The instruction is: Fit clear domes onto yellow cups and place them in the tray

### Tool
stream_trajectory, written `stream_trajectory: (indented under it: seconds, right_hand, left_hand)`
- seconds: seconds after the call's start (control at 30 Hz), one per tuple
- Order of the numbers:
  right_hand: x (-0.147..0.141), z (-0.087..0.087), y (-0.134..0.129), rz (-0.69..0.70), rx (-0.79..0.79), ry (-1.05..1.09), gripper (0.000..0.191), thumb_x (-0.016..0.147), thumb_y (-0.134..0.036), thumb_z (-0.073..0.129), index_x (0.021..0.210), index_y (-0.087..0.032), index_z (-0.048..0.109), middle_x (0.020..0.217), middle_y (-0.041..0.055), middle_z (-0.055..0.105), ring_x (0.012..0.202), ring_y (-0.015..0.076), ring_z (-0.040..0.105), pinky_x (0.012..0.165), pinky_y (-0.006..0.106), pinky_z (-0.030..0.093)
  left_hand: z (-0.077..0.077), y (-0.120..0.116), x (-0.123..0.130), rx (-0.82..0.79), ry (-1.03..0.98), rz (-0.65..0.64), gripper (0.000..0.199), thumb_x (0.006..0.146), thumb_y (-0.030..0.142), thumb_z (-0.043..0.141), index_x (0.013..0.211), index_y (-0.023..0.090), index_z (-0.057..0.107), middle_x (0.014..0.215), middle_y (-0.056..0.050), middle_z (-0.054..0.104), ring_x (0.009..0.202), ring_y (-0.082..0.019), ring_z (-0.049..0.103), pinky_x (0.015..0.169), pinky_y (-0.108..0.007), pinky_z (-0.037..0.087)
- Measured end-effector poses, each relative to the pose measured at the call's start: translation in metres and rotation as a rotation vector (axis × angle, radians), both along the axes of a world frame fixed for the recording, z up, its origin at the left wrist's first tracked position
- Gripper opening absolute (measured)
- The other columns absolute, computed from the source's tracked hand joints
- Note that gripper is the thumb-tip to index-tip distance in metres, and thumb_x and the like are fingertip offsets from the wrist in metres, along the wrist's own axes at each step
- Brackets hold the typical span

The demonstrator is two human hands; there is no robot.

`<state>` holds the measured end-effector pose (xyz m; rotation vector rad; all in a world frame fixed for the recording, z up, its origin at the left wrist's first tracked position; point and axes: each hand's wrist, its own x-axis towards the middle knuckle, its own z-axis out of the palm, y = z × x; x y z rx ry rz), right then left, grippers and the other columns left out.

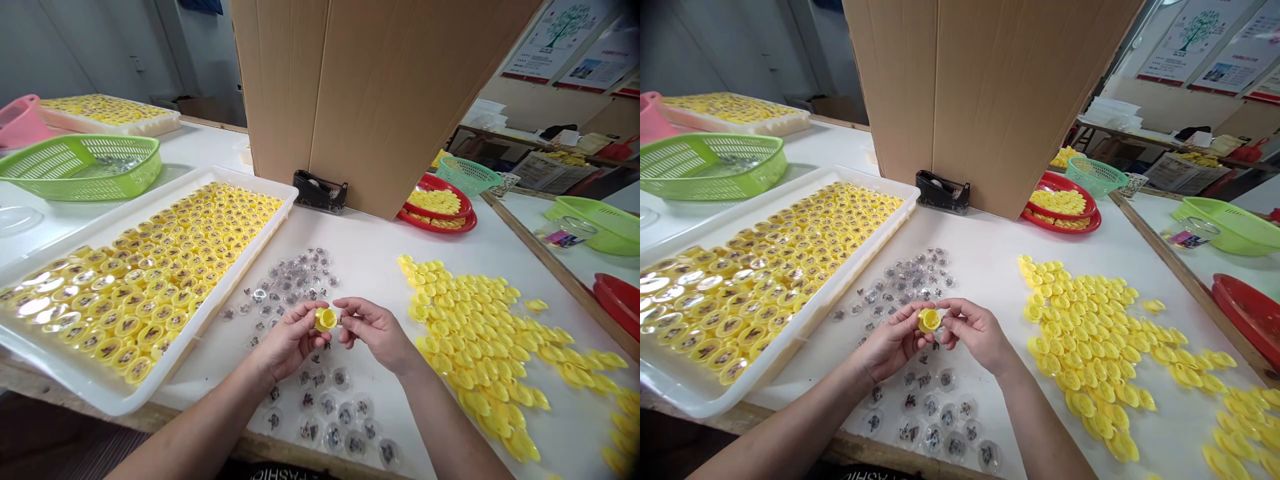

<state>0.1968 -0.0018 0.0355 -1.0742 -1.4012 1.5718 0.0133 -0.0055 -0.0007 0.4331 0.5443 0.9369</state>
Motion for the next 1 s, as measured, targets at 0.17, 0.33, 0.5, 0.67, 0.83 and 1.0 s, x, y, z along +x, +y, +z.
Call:
stream_trajectory:
  seconds: [0.17, 0.33, 0.5, 0.67, 0.83, 1.0]
  right_hand:
    - [-0.005, -0.005, 0.001, -0.034, 0.029, -0.020, 0.021, 0.081, -0.030, 0.063, 0.102, -0.025, 0.066, 0.090, -0.0009, 0.054, 0.062, 0.0087, 0.060, 0.059, 0.027, 0.053]
    - [-0.012, -0.002, -0.005, -0.012, 0.157, -0.167, 0.028, 0.085, -0.028, 0.057, 0.112, -0.029, 0.066, 0.102, 0.0031, 0.055, 0.072, 0.0113, 0.061, 0.067, 0.028, 0.055]
    - [-0.017, 0.013, -0.011, -0.044, 0.321, -0.426, 0.033, 0.078, -0.022, 0.064, 0.110, -0.029, 0.066, 0.097, 0.0036, 0.058, 0.072, 0.0134, 0.060, 0.062, 0.027, 0.054]
    - [-0.017, 0.019, -0.014, -0.076, 0.394, -0.542, 0.030, 0.077, -0.019, 0.065, 0.106, -0.028, 0.065, 0.092, 0.0032, 0.065, 0.071, 0.0157, 0.064, 0.062, 0.028, 0.056]
    - [-0.015, 0.017, -0.017, -0.072, 0.579, -0.630, 0.029, 0.078, -0.017, 0.064, 0.104, -0.029, 0.065, 0.091, 0.0022, 0.069, 0.080, 0.0189, 0.066, 0.072, 0.033, 0.056]
    - [-0.019, 0.014, -0.020, -0.074, 0.716, -0.757, 0.027, 0.083, -0.018, 0.058, 0.107, -0.027, 0.064, 0.087, 0.0039, 0.068, 0.080, 0.0191, 0.065, 0.069, 0.032, 0.054]
  left_hand:
    - [0.001, -0.002, 0.000, 0.024, 0.033, -0.007, 0.030, 0.080, 0.029, 0.069, 0.104, 0.014, 0.061, 0.082, -0.007, 0.065, 0.065, -0.010, 0.063, 0.059, -0.016, 0.050]
    - [0.001, -0.002, 0.001, 0.036, 0.070, 0.008, 0.030, 0.079, 0.033, 0.069, 0.099, 0.012, 0.061, 0.078, -0.007, 0.066, 0.061, -0.009, 0.062, 0.056, -0.015, 0.048]
    - [0.000, -0.004, 0.004, 0.081, 0.072, 0.019, 0.031, 0.074, 0.032, 0.074, 0.095, 0.014, 0.061, 0.077, -0.004, 0.064, 0.059, -0.009, 0.060, 0.052, -0.016, 0.046]
    - [0.000, -0.005, 0.004, 0.112, 0.110, 0.024, 0.030, 0.073, 0.032, 0.074, 0.095, 0.015, 0.062, 0.077, -0.004, 0.064, 0.060, -0.011, 0.060, 0.051, -0.018, 0.045]
    - [0.001, -0.005, 0.004, 0.134, 0.128, 0.044, 0.031, 0.069, 0.030, 0.078, 0.093, 0.015, 0.066, 0.079, -0.005, 0.065, 0.061, -0.011, 0.060, 0.052, -0.020, 0.047]
    - [0.001, -0.005, 0.003, 0.158, 0.171, 0.058, 0.029, 0.068, 0.029, 0.078, 0.090, 0.014, 0.068, 0.078, -0.004, 0.065, 0.062, -0.012, 0.059, 0.053, -0.022, 0.046]
